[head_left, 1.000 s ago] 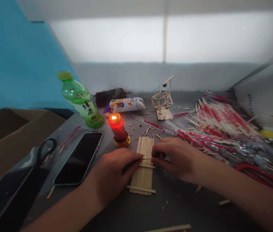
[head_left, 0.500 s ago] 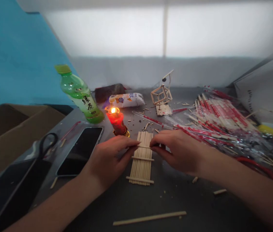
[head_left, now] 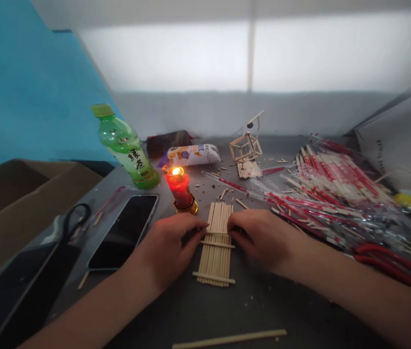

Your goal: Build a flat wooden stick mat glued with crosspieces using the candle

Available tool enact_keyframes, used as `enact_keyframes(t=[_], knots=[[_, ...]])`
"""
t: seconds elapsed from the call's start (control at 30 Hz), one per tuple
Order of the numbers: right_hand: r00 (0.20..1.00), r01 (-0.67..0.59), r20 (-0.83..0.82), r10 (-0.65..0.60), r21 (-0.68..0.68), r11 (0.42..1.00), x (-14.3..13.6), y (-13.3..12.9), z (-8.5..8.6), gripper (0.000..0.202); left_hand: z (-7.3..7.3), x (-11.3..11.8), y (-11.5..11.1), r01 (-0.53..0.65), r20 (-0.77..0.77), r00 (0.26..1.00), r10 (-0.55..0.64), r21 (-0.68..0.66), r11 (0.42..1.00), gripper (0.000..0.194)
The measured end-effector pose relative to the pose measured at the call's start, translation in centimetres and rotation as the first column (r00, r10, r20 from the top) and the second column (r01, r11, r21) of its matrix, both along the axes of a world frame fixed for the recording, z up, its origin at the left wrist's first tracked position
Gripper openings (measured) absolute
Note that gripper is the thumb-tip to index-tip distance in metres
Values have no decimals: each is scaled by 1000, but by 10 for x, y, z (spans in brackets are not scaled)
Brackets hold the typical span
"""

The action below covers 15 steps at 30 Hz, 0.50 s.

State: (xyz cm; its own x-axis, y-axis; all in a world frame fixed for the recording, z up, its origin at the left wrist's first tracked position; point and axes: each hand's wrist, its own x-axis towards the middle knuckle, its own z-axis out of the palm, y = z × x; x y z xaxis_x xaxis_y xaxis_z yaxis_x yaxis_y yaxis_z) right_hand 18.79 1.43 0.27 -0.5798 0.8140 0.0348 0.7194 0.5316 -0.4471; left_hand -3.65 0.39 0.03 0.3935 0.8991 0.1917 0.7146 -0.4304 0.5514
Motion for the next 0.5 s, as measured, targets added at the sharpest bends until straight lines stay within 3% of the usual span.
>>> enact_keyframes(t=[0.5], knots=[[996, 24, 79, -35, 137, 990, 0, 4, -8, 19, -18, -1, 7, 3, 65, 998, -10, 109, 994, 19]])
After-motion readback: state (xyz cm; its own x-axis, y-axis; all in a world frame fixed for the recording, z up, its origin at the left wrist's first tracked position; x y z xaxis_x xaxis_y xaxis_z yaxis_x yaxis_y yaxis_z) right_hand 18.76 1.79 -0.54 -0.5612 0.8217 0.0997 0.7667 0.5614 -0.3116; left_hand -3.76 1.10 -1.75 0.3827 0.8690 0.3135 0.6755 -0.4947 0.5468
